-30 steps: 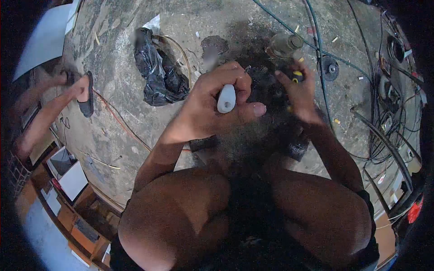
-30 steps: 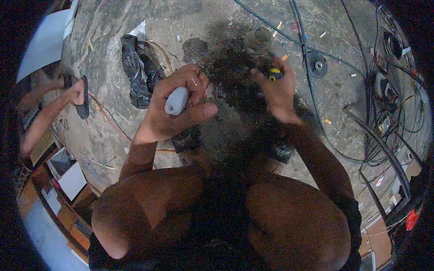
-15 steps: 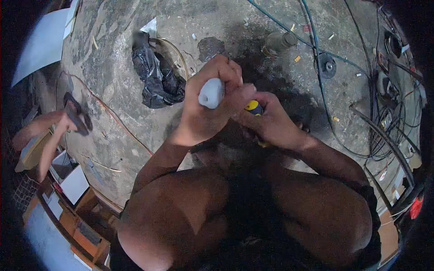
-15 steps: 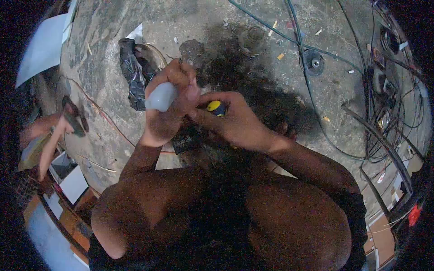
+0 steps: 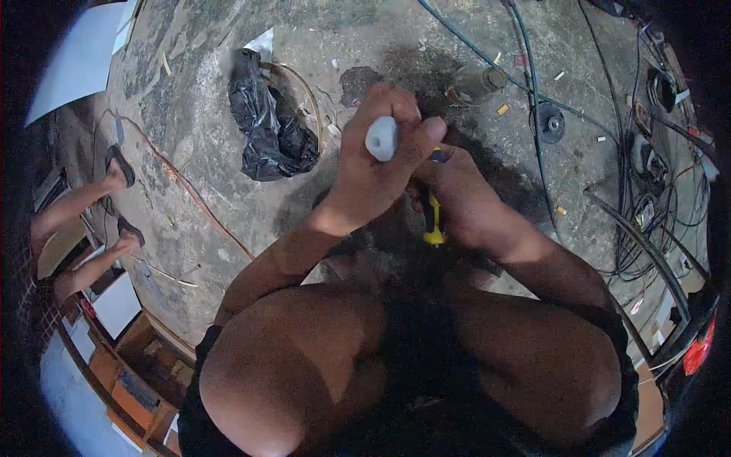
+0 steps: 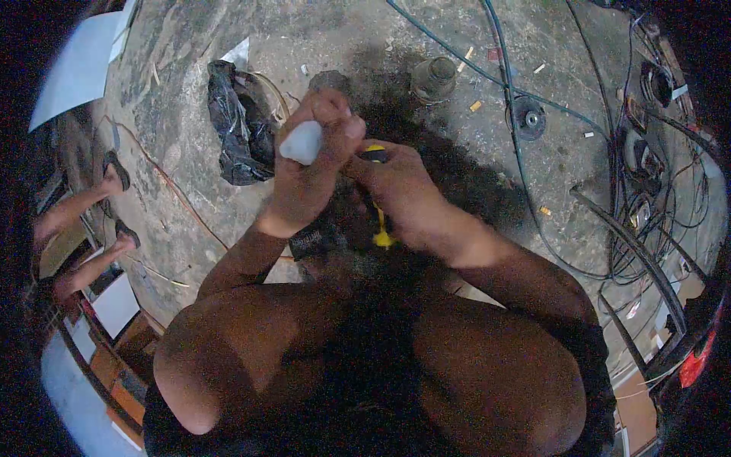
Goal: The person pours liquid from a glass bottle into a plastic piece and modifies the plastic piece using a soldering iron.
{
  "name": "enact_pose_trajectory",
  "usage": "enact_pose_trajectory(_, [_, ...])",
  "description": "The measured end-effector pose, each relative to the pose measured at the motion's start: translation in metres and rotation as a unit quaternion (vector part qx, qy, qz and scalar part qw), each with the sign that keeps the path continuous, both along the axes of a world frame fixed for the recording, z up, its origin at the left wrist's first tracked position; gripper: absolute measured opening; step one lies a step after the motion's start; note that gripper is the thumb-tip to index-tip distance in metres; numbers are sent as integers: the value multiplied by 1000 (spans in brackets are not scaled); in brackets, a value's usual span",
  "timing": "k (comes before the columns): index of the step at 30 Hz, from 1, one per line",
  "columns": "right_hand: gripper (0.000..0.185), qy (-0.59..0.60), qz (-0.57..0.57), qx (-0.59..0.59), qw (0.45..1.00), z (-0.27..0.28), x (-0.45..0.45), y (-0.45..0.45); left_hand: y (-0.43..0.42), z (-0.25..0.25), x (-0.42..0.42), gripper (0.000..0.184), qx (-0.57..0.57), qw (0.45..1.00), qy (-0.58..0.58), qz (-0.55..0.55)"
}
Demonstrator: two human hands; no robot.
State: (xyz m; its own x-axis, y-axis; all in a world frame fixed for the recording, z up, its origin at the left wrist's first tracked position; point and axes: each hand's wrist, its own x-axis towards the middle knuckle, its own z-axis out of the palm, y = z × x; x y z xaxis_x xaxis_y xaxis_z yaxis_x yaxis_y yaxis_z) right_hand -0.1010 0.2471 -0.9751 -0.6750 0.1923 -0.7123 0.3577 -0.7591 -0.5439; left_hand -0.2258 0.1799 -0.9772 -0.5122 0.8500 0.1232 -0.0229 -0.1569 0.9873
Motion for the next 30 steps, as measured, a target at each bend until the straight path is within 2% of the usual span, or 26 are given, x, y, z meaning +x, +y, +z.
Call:
enact_pose_trajectory(3, [16,-23,-50,104,993,-5,2,-9,-2,-10,4,17,36,998,49,-20])
enact_pose_trajectory(6, [13,-19,-84,202,976,-4,1,-14,-7,-13,7,17,-21,999,46,4])
enact_pose_trajectory(9, [13,-28,-67,198,977,-7,6,-13,-8,-2,11,16,-30,998,45,-14])
enact_pose_trajectory(12, [14,-11,-93,201,975,-12,10,-12,-6,-11,11,16,-12,999,-44,-14])
enact_pose_trajectory(15, [14,16,-137,272,952,-16,15,-6,-1,-8,-3,13,-9,998,46,-29])
enact_pose_trajectory(18, [13,-45,-124,459,878,3,24,17,-6,6,-8,22,-114,993,-31,16])
enact_pose_trajectory(21, [16,31,-64,570,819,45,36,43,-10,10,-22,25,-180,976,123,0])
enact_pose_trajectory(24, [24,99,29,723,683,74,39,68,-8,-5,-21,27,-124,986,111,11])
enact_pose_trajectory(26, [25,129,71,764,628,88,38,74,-8,-4,-23,20,-159,979,130,-14])
enact_pose_trajectory(28, [26,152,98,784,594,96,36,76,-7,-3,-23,23,-191,969,157,-28])
enact_pose_trajectory(30, [27,172,108,788,581,99,29,74,-5,-2,-21,25,-218,956,193,-29])
